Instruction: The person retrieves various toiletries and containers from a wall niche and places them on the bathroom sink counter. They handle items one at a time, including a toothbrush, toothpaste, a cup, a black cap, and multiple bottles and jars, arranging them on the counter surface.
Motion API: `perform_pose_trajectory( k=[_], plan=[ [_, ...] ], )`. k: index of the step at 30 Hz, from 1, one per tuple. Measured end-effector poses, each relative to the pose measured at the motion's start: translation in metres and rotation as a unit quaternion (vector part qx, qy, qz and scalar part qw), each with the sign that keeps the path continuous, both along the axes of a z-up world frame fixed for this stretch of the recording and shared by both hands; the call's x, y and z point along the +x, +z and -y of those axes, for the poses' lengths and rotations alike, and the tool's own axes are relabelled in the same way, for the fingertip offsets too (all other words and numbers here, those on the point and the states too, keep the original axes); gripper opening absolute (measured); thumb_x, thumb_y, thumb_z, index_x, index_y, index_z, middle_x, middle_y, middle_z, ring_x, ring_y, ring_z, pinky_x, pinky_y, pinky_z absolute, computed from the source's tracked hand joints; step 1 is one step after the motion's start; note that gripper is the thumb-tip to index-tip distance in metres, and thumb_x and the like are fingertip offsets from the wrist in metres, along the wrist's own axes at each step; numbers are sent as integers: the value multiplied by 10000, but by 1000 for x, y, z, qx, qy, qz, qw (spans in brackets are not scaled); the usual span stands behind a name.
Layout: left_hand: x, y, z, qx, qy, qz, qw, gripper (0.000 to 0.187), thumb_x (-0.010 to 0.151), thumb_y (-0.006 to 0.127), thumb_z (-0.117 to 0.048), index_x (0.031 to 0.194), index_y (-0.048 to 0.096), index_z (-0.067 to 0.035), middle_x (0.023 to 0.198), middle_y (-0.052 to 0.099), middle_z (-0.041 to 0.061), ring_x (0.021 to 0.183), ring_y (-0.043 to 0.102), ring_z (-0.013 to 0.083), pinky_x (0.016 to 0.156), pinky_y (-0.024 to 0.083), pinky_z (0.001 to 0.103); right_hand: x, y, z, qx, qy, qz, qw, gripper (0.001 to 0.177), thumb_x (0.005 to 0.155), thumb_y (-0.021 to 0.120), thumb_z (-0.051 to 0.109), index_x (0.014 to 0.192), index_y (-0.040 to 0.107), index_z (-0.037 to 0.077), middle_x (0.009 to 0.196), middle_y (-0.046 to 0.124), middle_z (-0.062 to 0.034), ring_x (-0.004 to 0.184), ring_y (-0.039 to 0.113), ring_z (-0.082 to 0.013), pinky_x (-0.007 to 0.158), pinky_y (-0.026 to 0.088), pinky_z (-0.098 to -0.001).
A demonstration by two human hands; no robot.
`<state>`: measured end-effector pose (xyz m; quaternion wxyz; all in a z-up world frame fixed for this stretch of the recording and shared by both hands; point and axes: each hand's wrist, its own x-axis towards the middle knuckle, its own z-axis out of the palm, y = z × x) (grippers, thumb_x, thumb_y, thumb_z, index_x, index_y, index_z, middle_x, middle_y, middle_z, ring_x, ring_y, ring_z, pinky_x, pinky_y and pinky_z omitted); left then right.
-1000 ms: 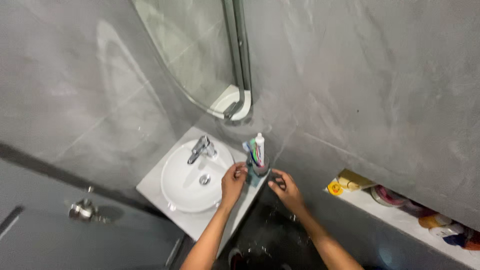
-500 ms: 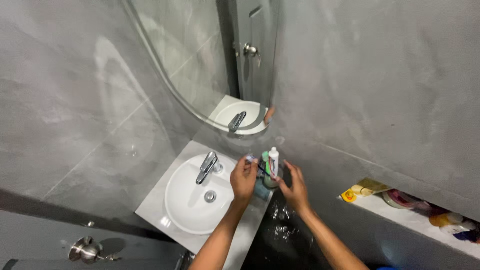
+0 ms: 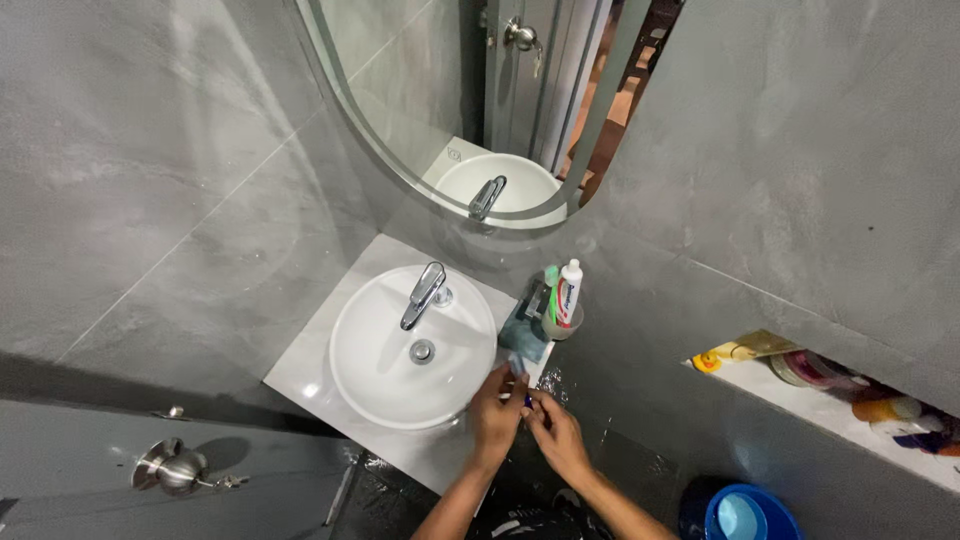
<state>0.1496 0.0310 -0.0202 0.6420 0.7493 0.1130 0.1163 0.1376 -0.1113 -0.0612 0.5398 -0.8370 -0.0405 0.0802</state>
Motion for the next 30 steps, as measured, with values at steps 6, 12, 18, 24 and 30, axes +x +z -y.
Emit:
perform_pose_trajectory(
  k=[6, 12, 18, 24, 30],
  plan=[
    [-31, -72, -1, 96, -131, -30, 986, 378, 913, 667, -201, 1261, 704, -58, 1064, 745, 161, 950, 729, 295, 838, 564, 386, -4, -87, 21, -19, -31, -22, 999, 390, 862, 707, 156, 1245, 693, 83, 785, 663, 5, 699, 603, -97, 656, 523, -285],
    [-59, -124, -13, 149, -173, -107, 968, 431, 883, 683, -260, 1265, 668, -61, 1181, 708, 173, 1017, 702, 327, 901, 538, 413, 16, -103, 5, -103, -43, -176, 978, 387, 873, 747, 327, 1218, 713, 154, 777, 697, -34, 667, 658, -173, 642, 529, -343],
    [-52, -129, -28, 146, -162, -114, 969, 463, 868, 698, -243, 1287, 646, -52, 1159, 714, 168, 940, 733, 293, 864, 565, 394, 69, -87, -28, -209, -20, -126, 969, 414, 882, 729, 408, 1242, 704, 206, 909, 755, -53, 817, 720, -205, 768, 544, -382],
    [-52, -109, -36, 113, -142, -105, 978, 471, 869, 696, -238, 1310, 645, -81, 1126, 730, 135, 847, 744, 261, 802, 591, 386, 124, -86, -53, 31, -33, -69, 997, 458, 891, 714, 275, 1332, 646, 175, 1130, 758, -87, 1042, 710, -192, 937, 531, -334],
    [-55, -104, -35, 147, -158, -93, 972, 472, 883, 703, -230, 1324, 637, -71, 1246, 675, 160, 1017, 701, 311, 878, 562, 400, 130, -67, -45, -145, -30, -1, 989, 512, 925, 614, 206, 1435, 577, 229, 1401, 594, -125, 1269, 571, -273, 1035, 474, -400]
  ],
)
